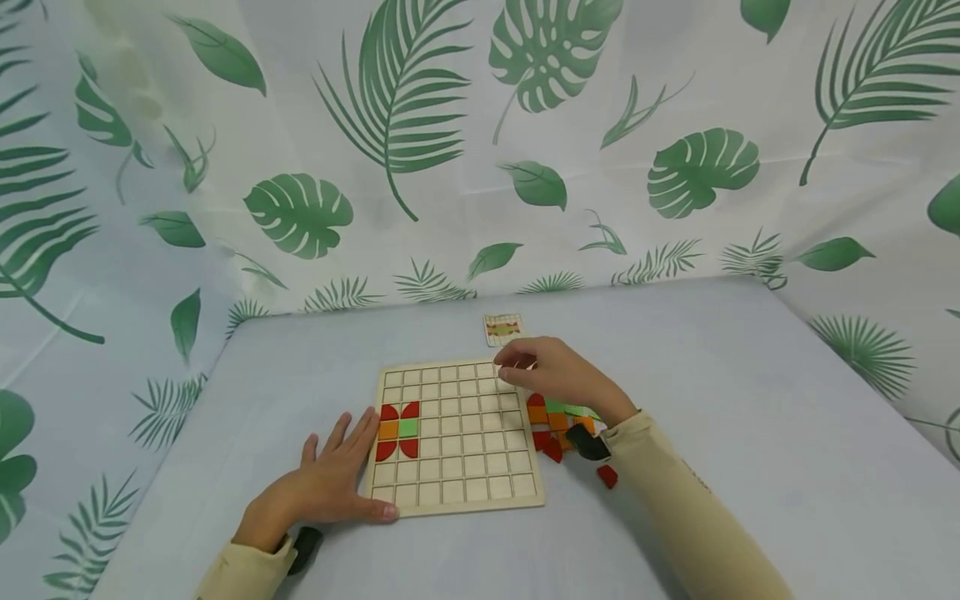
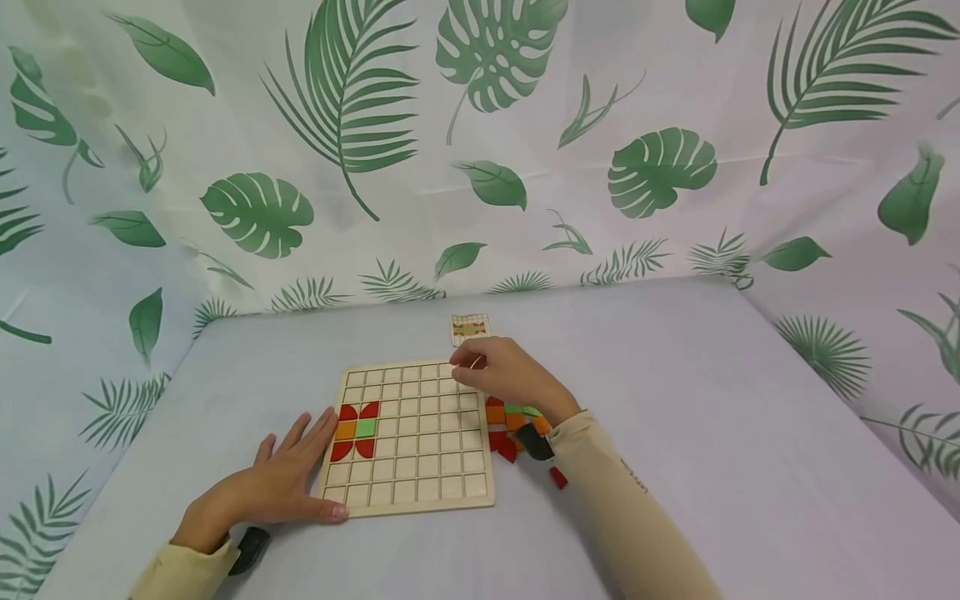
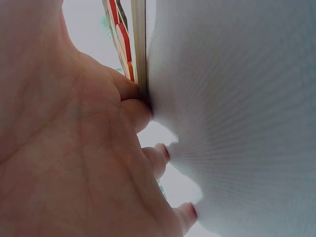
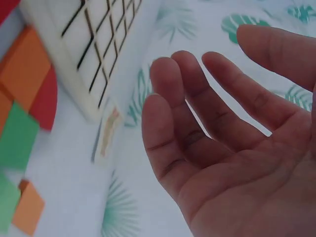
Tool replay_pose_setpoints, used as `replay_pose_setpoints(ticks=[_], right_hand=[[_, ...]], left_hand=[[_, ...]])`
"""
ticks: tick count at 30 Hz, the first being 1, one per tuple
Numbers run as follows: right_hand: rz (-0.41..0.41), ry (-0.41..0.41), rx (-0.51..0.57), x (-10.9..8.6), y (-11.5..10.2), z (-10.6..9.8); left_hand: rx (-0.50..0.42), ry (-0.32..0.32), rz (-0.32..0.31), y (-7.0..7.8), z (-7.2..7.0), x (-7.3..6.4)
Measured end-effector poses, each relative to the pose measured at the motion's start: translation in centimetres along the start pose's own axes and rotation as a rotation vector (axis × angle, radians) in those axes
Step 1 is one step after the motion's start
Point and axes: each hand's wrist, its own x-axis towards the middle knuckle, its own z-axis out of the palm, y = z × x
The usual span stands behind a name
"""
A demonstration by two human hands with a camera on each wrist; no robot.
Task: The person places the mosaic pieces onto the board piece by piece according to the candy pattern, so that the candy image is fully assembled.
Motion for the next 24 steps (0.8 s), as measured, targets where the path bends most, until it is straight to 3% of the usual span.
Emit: replay_pose_setpoints(ticks=[14, 24], right_hand=[[0.173, 0.050, -0.053, -1.2, 3.2, -2.5], [0.259, -0.007, -0.108, -1.7, 5.1, -3.5]], left_hand=[[-0.010, 0.028, 0.010, 0.0, 0.2, 0.1], [-0.009, 0.013, 0.004, 0.0, 0.1, 0.1]])
